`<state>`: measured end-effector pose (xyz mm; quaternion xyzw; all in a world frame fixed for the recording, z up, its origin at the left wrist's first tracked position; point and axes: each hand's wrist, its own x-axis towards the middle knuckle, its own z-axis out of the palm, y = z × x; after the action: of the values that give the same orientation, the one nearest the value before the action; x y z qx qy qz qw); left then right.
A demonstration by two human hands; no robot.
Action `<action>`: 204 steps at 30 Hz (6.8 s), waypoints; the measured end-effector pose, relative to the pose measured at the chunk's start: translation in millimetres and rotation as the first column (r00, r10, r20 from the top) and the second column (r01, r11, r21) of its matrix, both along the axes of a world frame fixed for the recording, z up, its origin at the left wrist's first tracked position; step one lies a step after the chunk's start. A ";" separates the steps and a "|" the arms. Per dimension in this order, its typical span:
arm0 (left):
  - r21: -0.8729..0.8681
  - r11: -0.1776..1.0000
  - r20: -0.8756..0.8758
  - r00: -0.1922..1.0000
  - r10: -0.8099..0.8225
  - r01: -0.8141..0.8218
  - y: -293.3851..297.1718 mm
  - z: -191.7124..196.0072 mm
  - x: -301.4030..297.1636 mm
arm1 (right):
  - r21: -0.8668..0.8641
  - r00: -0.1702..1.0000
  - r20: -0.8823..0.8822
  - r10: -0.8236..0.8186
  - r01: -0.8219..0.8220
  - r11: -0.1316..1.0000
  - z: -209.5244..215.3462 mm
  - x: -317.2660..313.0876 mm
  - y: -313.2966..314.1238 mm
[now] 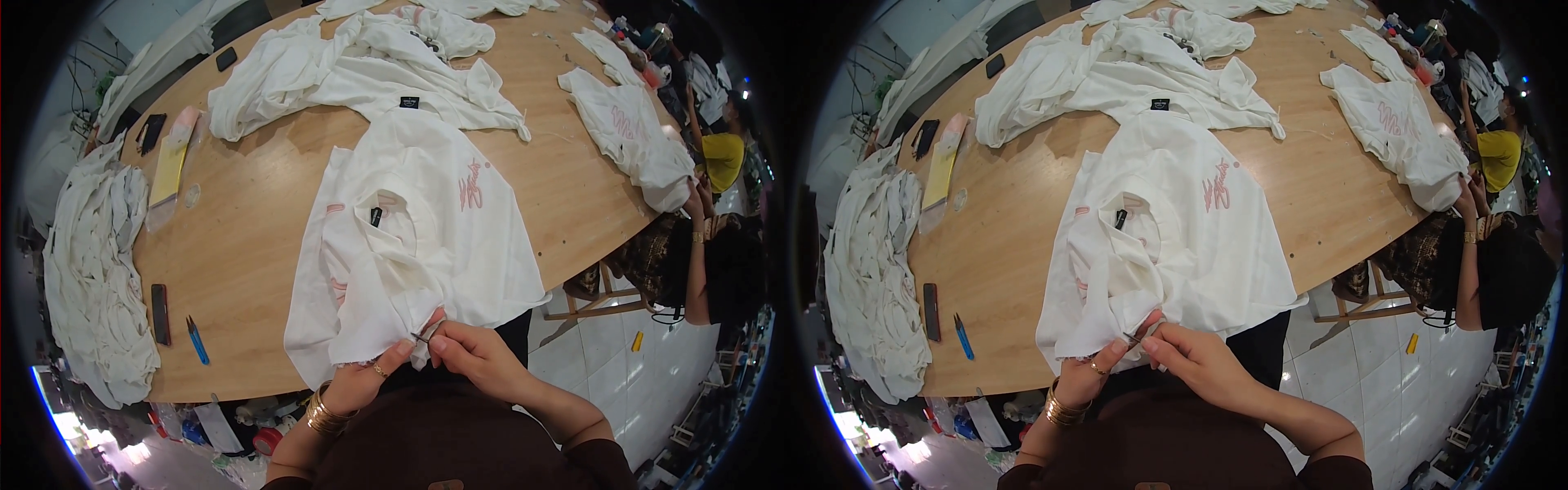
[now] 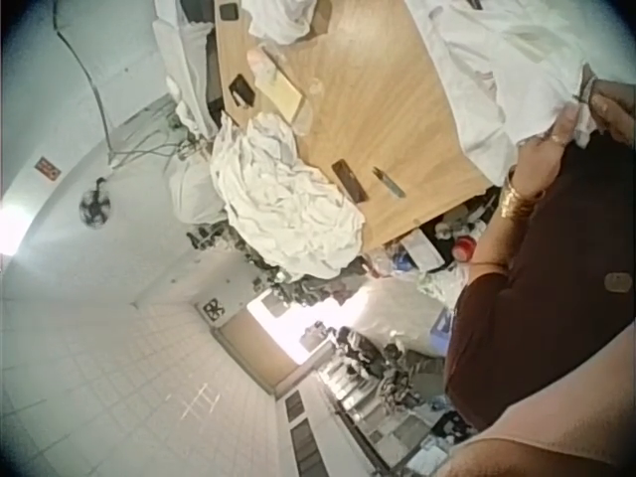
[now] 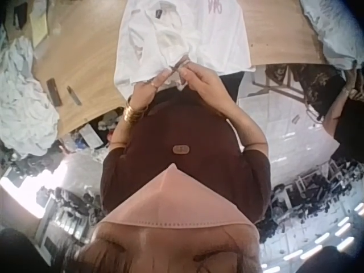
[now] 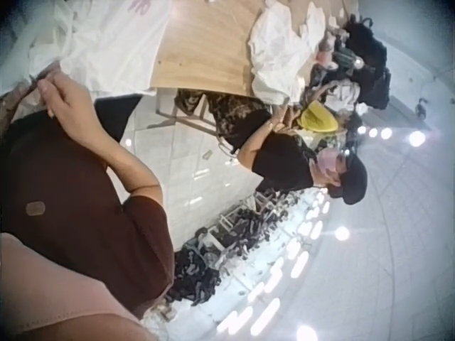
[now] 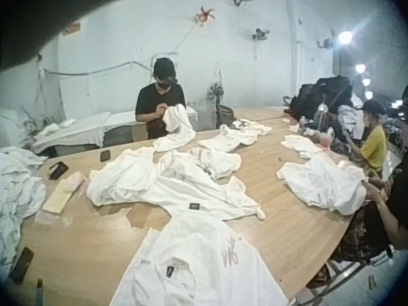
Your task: Trimming loose threads from a white t-shirt using small thread cutters.
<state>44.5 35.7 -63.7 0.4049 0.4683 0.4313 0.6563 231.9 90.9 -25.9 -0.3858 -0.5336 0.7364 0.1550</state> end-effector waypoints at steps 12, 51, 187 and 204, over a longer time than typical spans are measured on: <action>-0.114 0.991 0.436 0.893 0.110 -0.066 12.0 25.8 8.2 | 0.138 0.991 0.118 0.066 -0.082 0.987 8.9 4.9 -3.2; -0.159 0.983 0.500 0.852 0.155 -0.086 5.0 12.6 6.2 | 0.040 0.999 -0.024 0.026 -0.025 0.999 -3.4 -5.9 -9.5; -0.140 0.923 0.151 0.914 0.377 -0.358 9.9 20.3 15.2 | 0.370 0.983 0.167 -0.080 0.013 0.929 7.7 -0.9 26.6; -0.202 0.869 0.228 0.841 0.490 -0.452 10.5 21.1 21.5 | 0.455 0.995 0.089 -0.049 0.003 0.890 20.8 8.2 0.6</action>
<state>66.1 46.2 -42.5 0.1669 0.4880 0.5970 0.6145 240.1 91.5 -5.2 -0.3818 -0.6926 0.5694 0.2245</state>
